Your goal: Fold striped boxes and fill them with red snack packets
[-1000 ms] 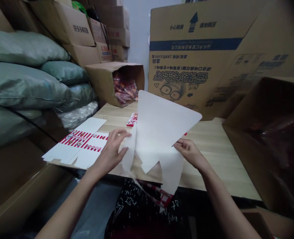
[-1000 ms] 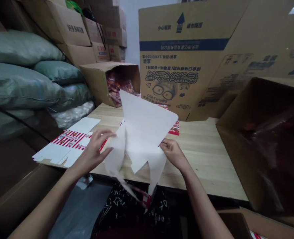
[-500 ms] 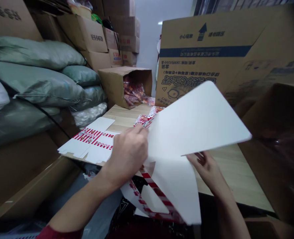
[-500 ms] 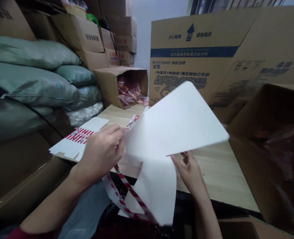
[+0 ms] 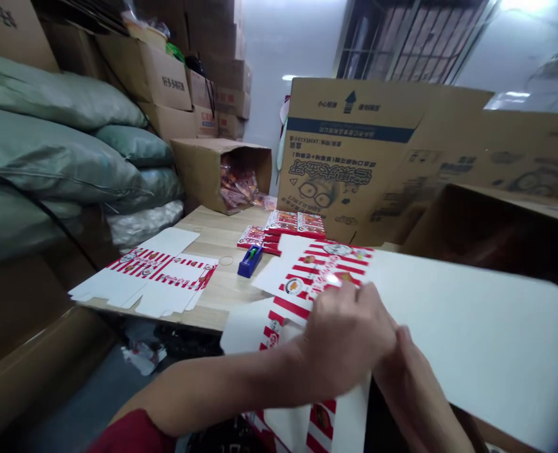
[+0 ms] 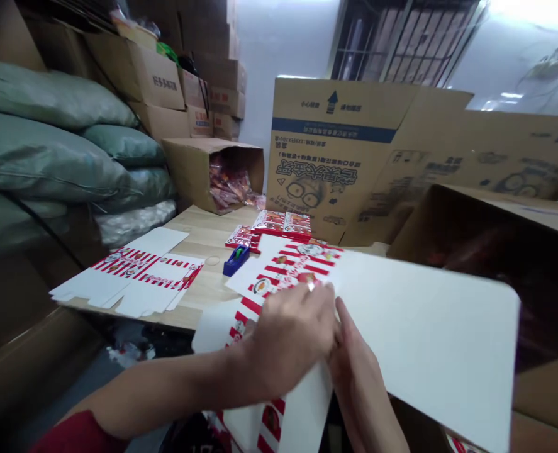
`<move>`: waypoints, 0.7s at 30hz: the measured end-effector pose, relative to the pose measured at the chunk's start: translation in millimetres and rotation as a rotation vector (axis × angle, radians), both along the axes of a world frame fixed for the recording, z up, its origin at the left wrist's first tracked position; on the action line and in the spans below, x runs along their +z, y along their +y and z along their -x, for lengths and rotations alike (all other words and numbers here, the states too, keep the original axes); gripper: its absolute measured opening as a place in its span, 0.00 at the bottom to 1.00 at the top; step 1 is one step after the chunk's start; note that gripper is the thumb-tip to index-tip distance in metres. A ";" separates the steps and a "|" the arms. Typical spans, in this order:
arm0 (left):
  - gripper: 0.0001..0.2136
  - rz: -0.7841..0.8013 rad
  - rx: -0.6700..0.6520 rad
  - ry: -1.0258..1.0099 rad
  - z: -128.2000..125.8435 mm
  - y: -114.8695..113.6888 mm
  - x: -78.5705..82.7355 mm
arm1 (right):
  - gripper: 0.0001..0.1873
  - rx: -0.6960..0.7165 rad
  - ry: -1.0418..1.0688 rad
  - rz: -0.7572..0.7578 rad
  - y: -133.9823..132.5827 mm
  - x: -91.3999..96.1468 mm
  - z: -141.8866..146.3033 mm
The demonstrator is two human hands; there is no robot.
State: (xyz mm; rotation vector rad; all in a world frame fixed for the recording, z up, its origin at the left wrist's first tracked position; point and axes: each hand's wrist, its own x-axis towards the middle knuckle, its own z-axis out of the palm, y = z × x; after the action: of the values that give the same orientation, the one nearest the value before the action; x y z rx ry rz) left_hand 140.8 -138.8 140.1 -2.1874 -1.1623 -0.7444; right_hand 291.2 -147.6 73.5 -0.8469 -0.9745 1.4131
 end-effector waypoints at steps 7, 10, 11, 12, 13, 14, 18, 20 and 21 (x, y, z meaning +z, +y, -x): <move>0.05 -0.037 -0.274 -0.036 17.7 -26.0 -30.9 | 0.26 -0.027 0.100 0.130 20.0 6.7 7.0; 0.05 -0.051 -0.249 -0.012 25.0 -14.9 -54.9 | 0.27 0.141 0.147 0.201 20.9 -1.6 23.3; 0.06 -0.048 -0.267 0.024 23.9 -11.6 -65.4 | 0.28 0.177 0.145 0.223 21.1 -7.0 29.9; 0.06 -0.040 -0.294 0.061 21.7 -9.5 -76.1 | 0.28 0.201 0.120 0.244 21.4 -12.9 36.0; 0.06 -0.032 -0.326 0.089 19.5 -9.2 -86.0 | 0.26 0.219 0.076 0.264 22.0 -18.5 40.8; 0.07 -0.019 -0.351 0.102 18.5 -10.6 -94.0 | 0.24 0.232 0.020 0.281 23.0 -23.2 44.0; 0.09 0.083 -0.449 -0.102 54.0 -31.8 -98.5 | 0.26 0.193 -0.095 0.262 32.7 -27.0 32.2; 0.22 0.076 -0.400 -0.418 102.0 -45.6 -90.6 | 0.31 0.123 -0.064 0.266 39.8 -22.4 13.8; 0.22 0.040 -0.242 -0.608 130.4 -50.6 -87.8 | 0.33 0.086 -0.047 0.281 42.7 -19.8 3.8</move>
State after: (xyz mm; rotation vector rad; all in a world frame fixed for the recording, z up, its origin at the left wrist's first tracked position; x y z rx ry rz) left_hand 10.4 -189.4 52.2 -2.2239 -1.1941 -1.5803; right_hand 287.3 -104.9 53.7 -1.0591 -0.8670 1.6355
